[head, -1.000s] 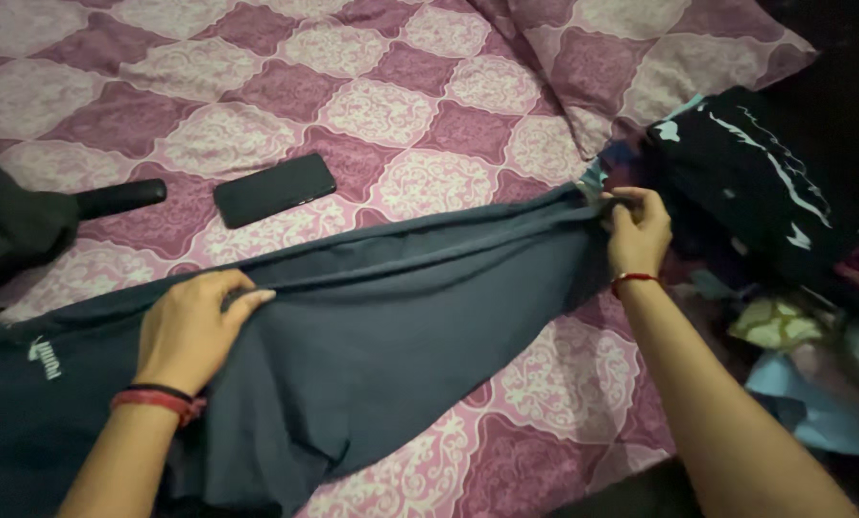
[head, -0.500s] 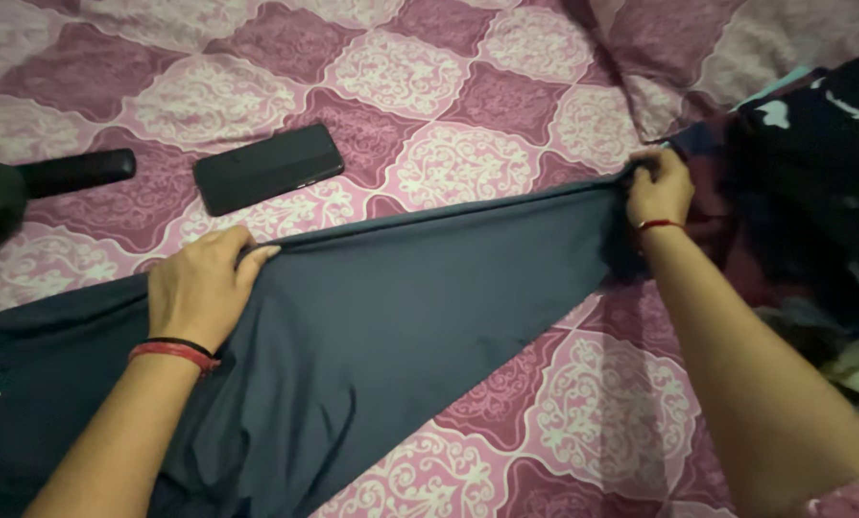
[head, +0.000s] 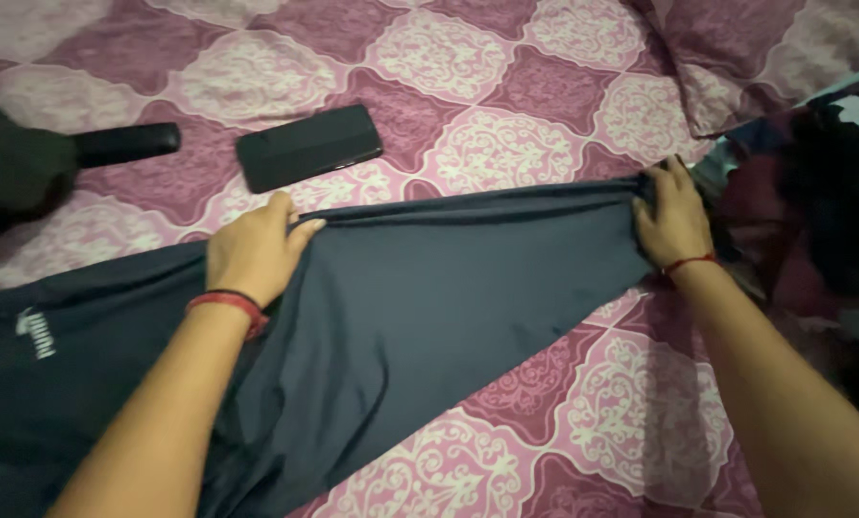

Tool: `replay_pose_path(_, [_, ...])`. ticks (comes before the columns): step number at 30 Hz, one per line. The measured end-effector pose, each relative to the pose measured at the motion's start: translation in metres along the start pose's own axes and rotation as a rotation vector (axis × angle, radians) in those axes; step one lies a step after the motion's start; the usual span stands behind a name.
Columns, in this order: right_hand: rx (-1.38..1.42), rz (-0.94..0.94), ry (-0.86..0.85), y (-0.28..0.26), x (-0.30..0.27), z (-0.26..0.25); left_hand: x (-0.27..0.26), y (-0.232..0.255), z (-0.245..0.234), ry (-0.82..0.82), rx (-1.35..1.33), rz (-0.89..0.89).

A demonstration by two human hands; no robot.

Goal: The person folds a black and white patterned top and a pair of dark gray pants on a bed. They smooth and align each garment, fold them into compact rectangles, and place them on a growing stack of folded clothes.

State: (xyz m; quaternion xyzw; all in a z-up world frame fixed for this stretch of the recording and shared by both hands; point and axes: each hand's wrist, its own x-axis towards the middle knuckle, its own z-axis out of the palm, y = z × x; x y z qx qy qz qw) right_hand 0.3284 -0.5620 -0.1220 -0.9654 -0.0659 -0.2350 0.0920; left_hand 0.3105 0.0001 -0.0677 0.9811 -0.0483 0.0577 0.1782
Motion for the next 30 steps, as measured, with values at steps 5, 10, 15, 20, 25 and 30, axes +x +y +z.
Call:
replay_pose_path(5, [0.023, 0.075, -0.037, -0.067, -0.014, -0.014, -0.001, -0.009, -0.008, -0.164, -0.185, -0.029])
replay_pose_path(10, [0.122, -0.086, -0.104, -0.169, -0.016, -0.035, -0.039, -0.022, -0.048, -0.117, -0.359, 0.069])
replay_pose_path(15, [0.276, -0.241, -0.176, -0.271, -0.027, -0.056, -0.119, -0.052, -0.12, -0.032, -0.262, 0.108])
replay_pose_path(20, [0.365, -0.276, -0.251, -0.352, -0.047, -0.054, -0.198, -0.088, -0.187, -0.02, -0.062, 0.069])
replay_pose_path(25, [0.407, -0.27, -0.249, -0.407, -0.059, -0.04, -0.25, -0.12, -0.216, -0.022, 0.088, 0.118])
replay_pose_path(30, [0.213, -0.31, -0.214, -0.435, -0.071, -0.025, -0.28, -0.148, -0.214, -0.212, 0.17, 0.049])
